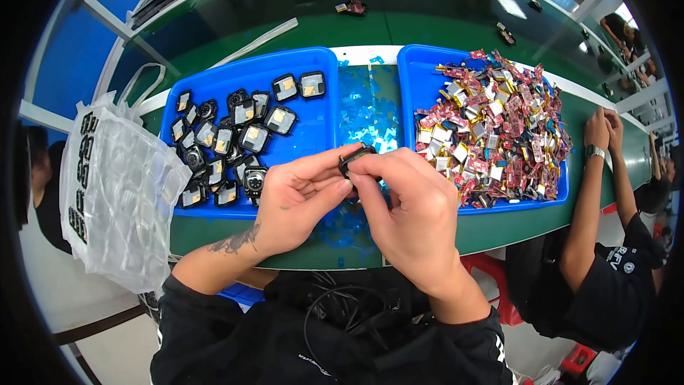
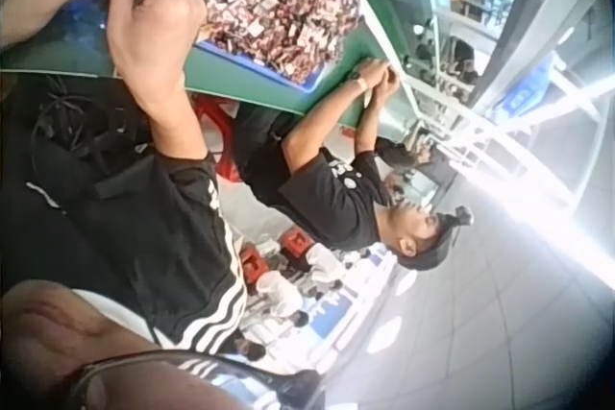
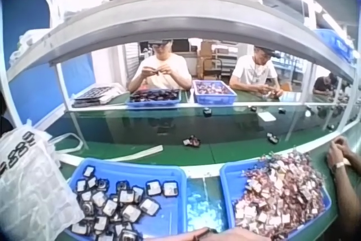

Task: Manually assembling small electronic device components, specifically connecting batteries and ribbon cables into smartwatch-style housings.

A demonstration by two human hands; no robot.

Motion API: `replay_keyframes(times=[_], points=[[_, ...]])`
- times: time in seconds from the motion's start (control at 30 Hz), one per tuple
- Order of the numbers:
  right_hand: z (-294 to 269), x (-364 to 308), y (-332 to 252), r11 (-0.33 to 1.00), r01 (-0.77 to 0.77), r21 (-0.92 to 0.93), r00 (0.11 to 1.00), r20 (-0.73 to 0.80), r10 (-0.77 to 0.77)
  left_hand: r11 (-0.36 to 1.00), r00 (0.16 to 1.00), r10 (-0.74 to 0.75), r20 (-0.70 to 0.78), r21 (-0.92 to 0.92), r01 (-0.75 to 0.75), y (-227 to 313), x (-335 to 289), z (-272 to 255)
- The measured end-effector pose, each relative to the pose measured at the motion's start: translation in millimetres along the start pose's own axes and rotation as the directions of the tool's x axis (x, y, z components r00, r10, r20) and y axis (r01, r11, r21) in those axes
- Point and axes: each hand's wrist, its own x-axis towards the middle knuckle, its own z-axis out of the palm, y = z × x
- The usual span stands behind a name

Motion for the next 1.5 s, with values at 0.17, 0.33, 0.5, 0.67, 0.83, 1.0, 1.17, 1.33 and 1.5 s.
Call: replay_keyframes(times=[0.17,0.33,0.5,0.67,0.83,1.0,1.17,1.33,1.5], points=[[-1,-2,1,0.991,0.102,-0.082,0.992,-0.062,-0.107,0.999,1.0,0.014,0.007,0.047,-0.015,3,-2,3],[0,-2,6,0.986,0.128,-0.104,0.987,-0.088,-0.137,1.0,1.0,-0.008,-0.002,0.002,0.008,0,-3,3],[-7,-13,20,0.838,-0.141,0.527,0.976,-0.07,0.208,0.995,0.997,0.008,-0.072,-0.1,-0.015,8,0,10],[-8,-28,18,0.786,-0.35,0.51,0.936,0.164,0.31,0.991,0.98,0.13,-0.148,0.026,-0.128,7,2,7],[-14,-25,13,0.707,-0.323,0.629,0.941,0.138,0.308,0.601,0.89,0.413,0.192,0.677,-0.425,15,3,-1],[-20,-24,16,0.715,-0.323,0.619,0.946,0.213,0.244,0.444,0.853,0.451,0.263,0.762,-0.471,18,5,-3],[-21,-17,18,0.689,-0.36,0.629,0.931,0.29,0.222,0.61,0.925,0.347,0.154,0.712,-0.347,20,3,-6],[-19,-23,25,0.558,-0.456,0.694,0.89,0.35,0.293,0.72,0.984,0.165,0.069,0.674,-0.168,26,2,-3],[-11,-24,13,0.552,-0.408,0.728,0.906,0.245,0.346,0.834,0.998,0.062,0.003,0.549,-0.053,20,1,0]])
